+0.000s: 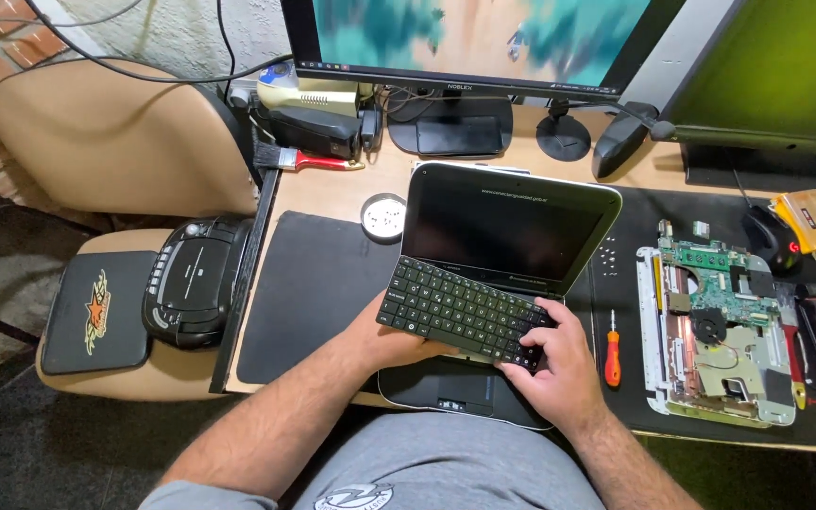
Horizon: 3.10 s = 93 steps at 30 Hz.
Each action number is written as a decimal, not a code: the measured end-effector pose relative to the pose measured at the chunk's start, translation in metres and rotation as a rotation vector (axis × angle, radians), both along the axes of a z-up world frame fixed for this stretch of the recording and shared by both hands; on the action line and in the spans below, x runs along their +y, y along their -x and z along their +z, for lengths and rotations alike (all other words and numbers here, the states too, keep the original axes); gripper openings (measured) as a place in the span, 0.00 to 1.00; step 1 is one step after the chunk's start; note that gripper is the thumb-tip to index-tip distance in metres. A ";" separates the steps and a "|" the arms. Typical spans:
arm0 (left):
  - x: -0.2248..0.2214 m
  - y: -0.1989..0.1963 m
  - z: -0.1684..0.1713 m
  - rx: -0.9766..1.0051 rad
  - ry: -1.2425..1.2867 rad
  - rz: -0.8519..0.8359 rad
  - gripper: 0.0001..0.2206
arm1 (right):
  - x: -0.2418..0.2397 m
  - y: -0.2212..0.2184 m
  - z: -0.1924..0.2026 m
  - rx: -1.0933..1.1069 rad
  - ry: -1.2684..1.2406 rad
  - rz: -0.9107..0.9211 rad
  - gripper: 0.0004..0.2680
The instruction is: Disassembling a laptop to remove the keyboard and hard drive using a screwdriver.
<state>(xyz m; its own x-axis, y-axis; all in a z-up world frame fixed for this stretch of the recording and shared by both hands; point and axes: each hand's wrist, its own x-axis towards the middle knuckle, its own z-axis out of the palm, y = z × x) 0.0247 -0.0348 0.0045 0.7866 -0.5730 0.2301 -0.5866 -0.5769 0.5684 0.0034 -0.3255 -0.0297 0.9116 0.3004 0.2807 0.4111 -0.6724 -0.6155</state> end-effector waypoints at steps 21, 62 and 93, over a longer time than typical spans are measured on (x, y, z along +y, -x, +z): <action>-0.010 -0.016 -0.038 0.074 0.134 -0.189 0.23 | 0.000 -0.001 -0.012 -0.122 -0.093 -0.005 0.17; 0.023 0.002 0.018 0.414 0.825 -0.300 0.28 | -0.010 0.002 -0.020 -0.322 -0.235 0.092 0.19; 0.147 0.059 -0.004 0.272 1.281 1.071 0.11 | -0.002 0.000 -0.001 -0.201 -0.110 0.175 0.20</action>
